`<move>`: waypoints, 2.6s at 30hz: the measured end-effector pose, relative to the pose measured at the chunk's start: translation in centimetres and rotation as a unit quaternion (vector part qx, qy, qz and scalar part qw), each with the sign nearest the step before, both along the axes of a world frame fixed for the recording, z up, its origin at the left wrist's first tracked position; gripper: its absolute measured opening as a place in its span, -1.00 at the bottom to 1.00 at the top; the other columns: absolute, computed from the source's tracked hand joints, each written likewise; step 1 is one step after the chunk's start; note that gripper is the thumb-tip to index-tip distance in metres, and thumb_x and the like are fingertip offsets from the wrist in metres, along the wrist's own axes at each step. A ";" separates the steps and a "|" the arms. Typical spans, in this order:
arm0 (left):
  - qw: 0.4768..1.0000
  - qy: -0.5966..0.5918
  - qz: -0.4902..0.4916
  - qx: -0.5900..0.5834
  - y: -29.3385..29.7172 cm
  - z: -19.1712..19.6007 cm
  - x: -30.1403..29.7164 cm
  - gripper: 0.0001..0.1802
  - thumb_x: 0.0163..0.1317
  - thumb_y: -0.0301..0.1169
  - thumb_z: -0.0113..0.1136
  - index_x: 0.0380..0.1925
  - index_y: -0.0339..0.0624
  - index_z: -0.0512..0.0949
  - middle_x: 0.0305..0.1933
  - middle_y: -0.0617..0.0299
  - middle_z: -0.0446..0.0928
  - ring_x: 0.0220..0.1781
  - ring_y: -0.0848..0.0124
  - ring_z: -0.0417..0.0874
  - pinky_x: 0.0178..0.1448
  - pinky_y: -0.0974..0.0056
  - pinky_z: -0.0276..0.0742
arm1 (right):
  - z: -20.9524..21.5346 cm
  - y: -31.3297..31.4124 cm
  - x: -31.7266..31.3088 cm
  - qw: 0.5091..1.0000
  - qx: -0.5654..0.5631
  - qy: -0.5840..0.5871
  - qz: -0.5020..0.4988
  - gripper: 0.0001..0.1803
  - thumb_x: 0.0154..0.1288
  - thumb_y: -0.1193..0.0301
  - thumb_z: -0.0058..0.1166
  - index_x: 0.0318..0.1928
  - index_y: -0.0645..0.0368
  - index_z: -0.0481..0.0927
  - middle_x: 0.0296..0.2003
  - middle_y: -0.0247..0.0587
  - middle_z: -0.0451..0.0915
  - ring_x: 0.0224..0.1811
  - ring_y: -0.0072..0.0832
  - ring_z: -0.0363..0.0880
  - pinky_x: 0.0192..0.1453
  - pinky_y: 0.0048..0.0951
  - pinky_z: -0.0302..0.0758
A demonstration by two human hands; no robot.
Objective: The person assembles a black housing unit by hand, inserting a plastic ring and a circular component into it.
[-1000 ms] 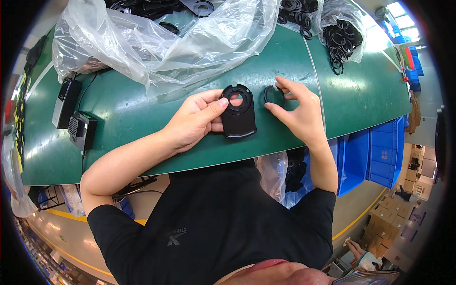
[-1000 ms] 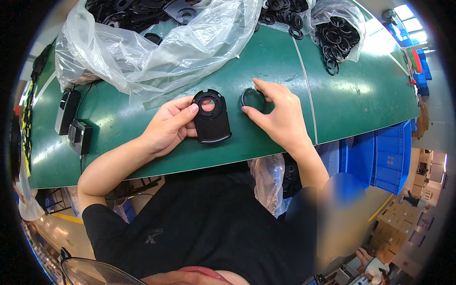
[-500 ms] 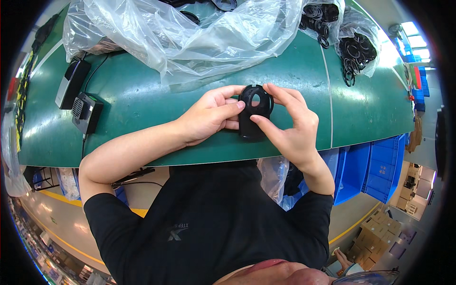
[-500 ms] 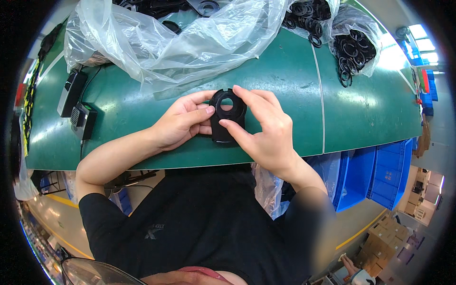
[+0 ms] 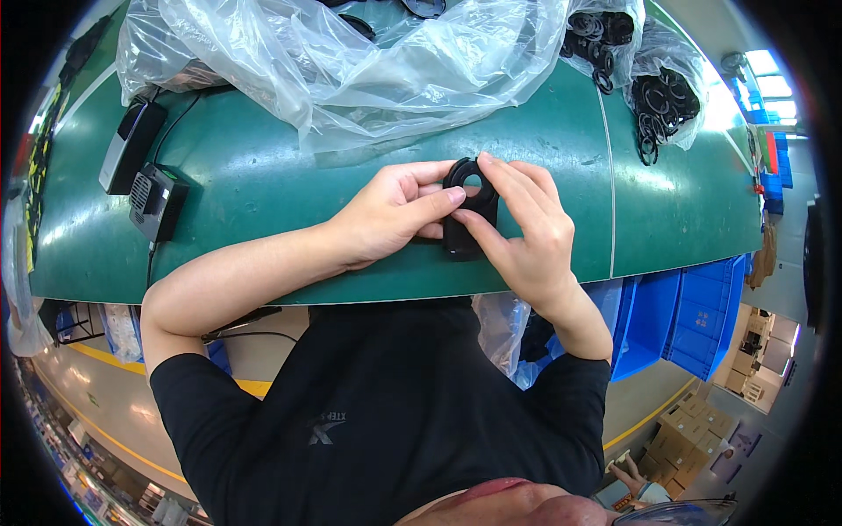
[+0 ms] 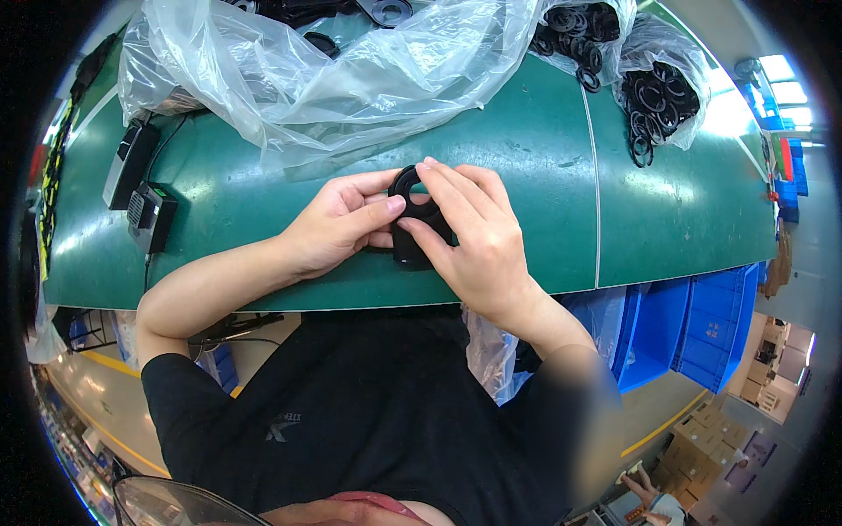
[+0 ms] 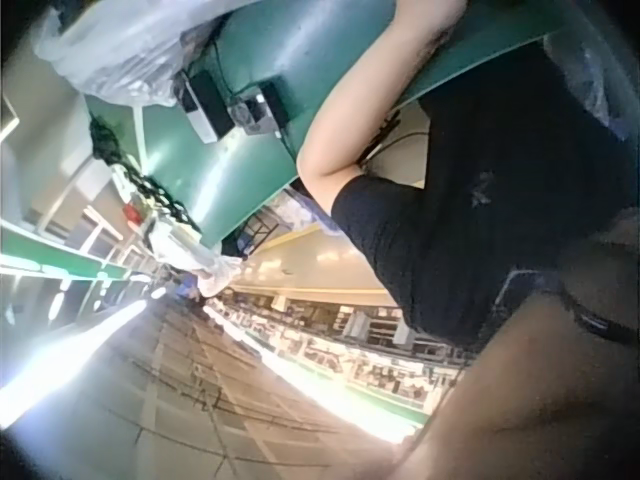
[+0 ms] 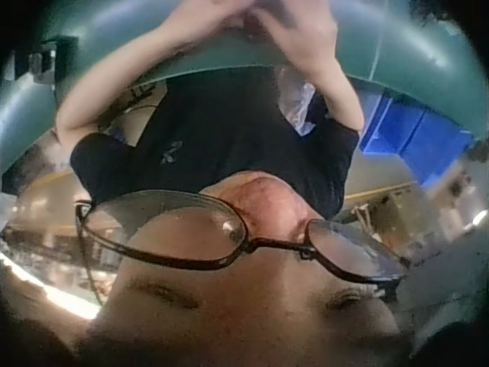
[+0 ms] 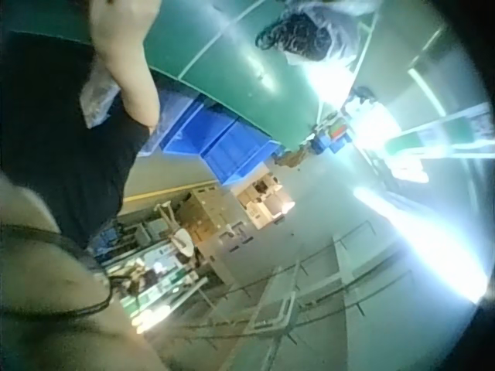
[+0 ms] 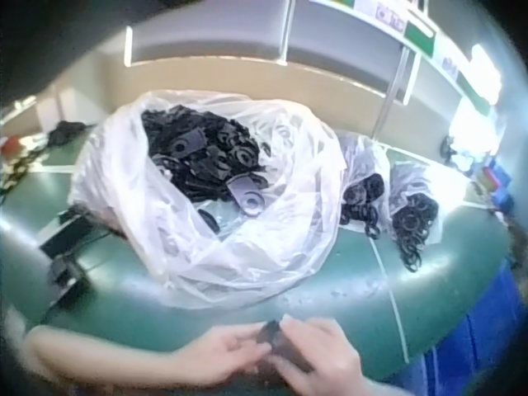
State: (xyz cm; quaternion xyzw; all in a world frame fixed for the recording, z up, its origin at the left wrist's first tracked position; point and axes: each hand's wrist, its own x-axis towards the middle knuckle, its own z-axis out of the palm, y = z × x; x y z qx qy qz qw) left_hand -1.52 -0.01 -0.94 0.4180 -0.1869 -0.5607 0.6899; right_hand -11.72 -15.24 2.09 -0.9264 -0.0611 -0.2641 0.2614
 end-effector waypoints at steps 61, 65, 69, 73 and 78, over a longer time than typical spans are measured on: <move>0.993 -0.085 0.081 -0.010 0.0 0.3 -1.5 -0.65 0.18 -0.60 0.09 0.00 -0.44 0.42 -0.10 0.11 0.54 -0.10 0.52 0.54 -0.01 0.43 0.49 | -0.9 -0.2 -1.7 0.933 0.357 0.029 -0.032 -0.64 -0.05 0.70 0.20 -0.14 0.34 0.58 -0.12 -0.06 0.57 -0.32 -0.60 0.56 -0.21 -0.58 0.57; 0.992 -0.099 0.079 -0.015 0.1 0.7 -1.5 -0.65 0.18 -0.62 0.07 0.01 -0.45 0.41 -0.10 0.13 0.54 -0.09 0.52 0.53 0.01 0.43 0.48 | -1.0 -0.1 -2.0 0.919 0.393 0.012 -0.036 -0.69 -0.04 0.71 0.20 -0.19 0.39 0.58 -0.13 -0.01 0.57 -0.26 -0.52 0.59 -0.17 -0.56 0.56; 0.991 -0.103 0.085 -0.014 0.0 0.4 -1.6 -0.65 0.19 -0.64 0.06 0.00 -0.45 0.42 -0.10 0.15 0.54 -0.09 0.53 0.53 0.01 0.44 0.48 | -1.1 -0.3 -2.3 0.936 0.351 0.007 -0.041 -0.73 -0.04 0.70 0.21 -0.24 0.40 0.58 -0.14 0.01 0.57 -0.21 -0.47 0.59 -0.13 -0.55 0.56; 0.989 -0.113 0.095 -0.019 0.2 0.1 -1.9 -0.65 0.18 -0.64 0.07 0.00 -0.44 0.43 -0.10 0.15 0.54 -0.09 0.54 0.53 0.01 0.45 0.48 | -0.9 0.1 -2.4 0.902 0.427 0.032 -0.049 -0.81 -0.05 0.69 0.22 -0.34 0.40 0.57 -0.17 -0.01 0.58 -0.21 -0.46 0.59 -0.13 -0.53 0.56; 0.985 -0.150 0.084 -0.024 0.4 0.4 -1.7 -0.65 0.18 -0.63 0.08 0.01 -0.43 0.43 -0.09 0.13 0.55 -0.08 0.53 0.53 0.02 0.45 0.47 | -1.2 -0.7 -2.5 0.914 0.396 0.088 -0.016 -0.84 -0.07 0.67 0.25 -0.40 0.38 0.57 -0.24 -0.05 0.61 -0.24 -0.46 0.61 -0.19 -0.52 0.55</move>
